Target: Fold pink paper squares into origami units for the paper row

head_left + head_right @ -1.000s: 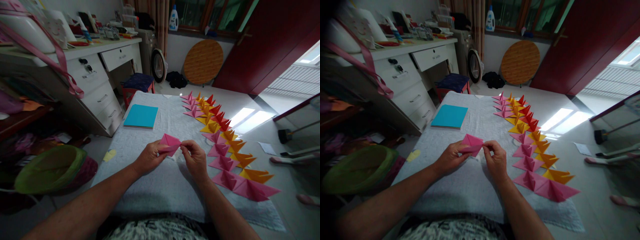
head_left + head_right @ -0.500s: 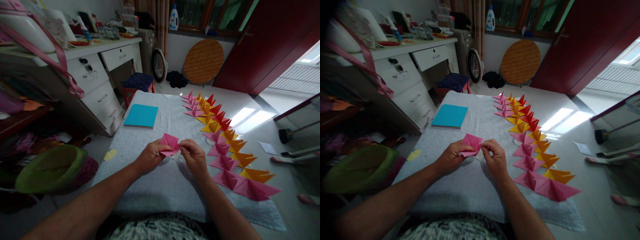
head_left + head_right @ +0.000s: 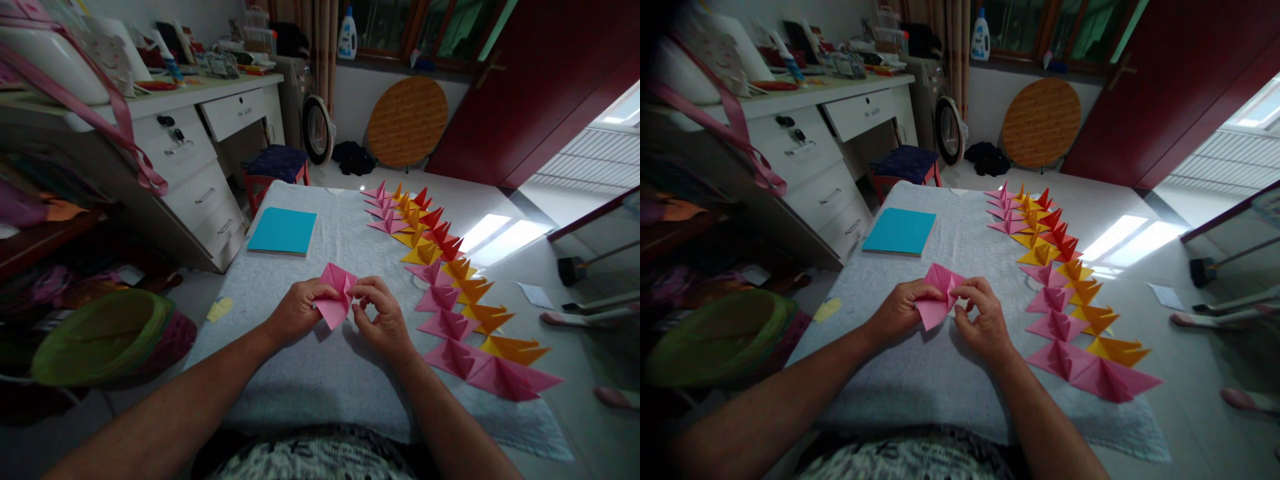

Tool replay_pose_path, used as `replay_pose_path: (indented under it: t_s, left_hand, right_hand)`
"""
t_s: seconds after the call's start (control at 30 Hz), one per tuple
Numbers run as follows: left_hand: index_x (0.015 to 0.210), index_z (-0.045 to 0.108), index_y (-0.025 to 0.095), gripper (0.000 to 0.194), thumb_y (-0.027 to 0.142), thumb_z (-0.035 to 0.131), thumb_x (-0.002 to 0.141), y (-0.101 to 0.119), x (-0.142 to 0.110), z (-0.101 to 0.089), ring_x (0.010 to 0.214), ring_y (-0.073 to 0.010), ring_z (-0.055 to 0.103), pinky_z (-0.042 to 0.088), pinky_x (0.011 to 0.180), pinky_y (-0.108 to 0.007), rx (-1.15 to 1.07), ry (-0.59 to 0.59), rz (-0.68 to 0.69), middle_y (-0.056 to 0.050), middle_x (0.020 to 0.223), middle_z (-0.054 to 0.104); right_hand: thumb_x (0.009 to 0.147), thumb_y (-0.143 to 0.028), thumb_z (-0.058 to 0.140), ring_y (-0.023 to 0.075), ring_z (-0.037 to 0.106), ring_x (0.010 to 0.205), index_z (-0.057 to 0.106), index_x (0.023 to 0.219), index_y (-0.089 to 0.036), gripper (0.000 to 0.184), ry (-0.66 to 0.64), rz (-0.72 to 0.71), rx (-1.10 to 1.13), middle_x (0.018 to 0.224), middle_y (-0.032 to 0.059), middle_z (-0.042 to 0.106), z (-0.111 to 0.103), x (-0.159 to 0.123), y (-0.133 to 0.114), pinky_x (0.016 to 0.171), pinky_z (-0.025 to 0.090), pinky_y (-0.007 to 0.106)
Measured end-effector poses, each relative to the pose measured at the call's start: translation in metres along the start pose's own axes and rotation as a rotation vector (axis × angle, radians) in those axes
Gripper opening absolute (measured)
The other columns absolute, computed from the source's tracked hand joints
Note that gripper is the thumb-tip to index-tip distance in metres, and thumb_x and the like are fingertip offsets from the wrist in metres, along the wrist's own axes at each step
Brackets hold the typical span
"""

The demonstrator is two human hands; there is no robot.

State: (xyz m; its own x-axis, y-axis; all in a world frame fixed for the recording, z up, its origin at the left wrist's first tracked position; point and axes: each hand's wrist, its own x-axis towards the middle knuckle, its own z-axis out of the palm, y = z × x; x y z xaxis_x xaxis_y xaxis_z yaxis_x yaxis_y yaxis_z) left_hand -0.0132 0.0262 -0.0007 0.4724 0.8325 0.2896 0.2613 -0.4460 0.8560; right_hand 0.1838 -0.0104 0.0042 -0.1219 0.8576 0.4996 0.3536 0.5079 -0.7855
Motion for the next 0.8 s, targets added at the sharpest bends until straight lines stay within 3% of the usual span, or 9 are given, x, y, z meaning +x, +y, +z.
replay_pose_path:
  t_s: [0.2,0.37,0.6,0.8]
  left_hand:
    - [0.083,0.076,0.019,0.008,0.014,0.070,0.080,-0.001,0.000,-0.002,0.076,-0.0157,0.066,0.049,0.072,-0.026,0.024,0.007,-0.008,-0.002,0.080,0.072]
    - [0.083,0.076,0.020,0.005,0.023,0.072,0.084,-0.004,0.000,-0.003,0.080,-0.0155,0.066,0.050,0.072,-0.027,-0.043,-0.005,0.033,-0.004,0.088,0.072]
    - [0.064,0.063,0.016,0.027,0.031,0.079,0.080,0.005,0.002,-0.002,0.065,-0.0101,0.055,0.043,0.060,-0.022,-0.101,0.036,0.016,0.001,0.073,0.061]
    - [0.059,0.056,0.016,0.037,0.037,0.080,0.079,0.001,0.000,-0.001,0.065,-0.0104,0.049,0.039,0.061,-0.023,-0.091,0.035,-0.003,0.002,0.071,0.053]
  right_hand:
    - [0.081,-0.011,0.061,0.0169,0.060,0.086,0.069,0.110,-0.025,0.034,-0.034,-0.020,-0.018,0.100,0.0052,0.061,0.002,-0.001,0.002,0.063,0.053,0.027]
    - [0.084,-0.012,0.061,0.0168,0.062,0.087,0.069,0.117,-0.027,0.037,-0.036,-0.049,-0.032,0.103,0.0058,0.063,0.002,-0.002,0.007,0.066,0.056,0.028]
    - [0.090,-0.016,0.060,0.0175,0.065,0.089,0.070,0.117,-0.027,0.030,-0.034,-0.058,-0.078,0.106,0.0073,0.067,0.005,-0.005,0.011,0.069,0.057,0.029]
    - [0.091,-0.021,0.059,0.0205,0.062,0.092,0.067,0.123,-0.027,0.034,-0.051,-0.121,-0.164,0.104,0.0084,0.063,0.007,-0.007,0.009,0.076,0.056,0.036]
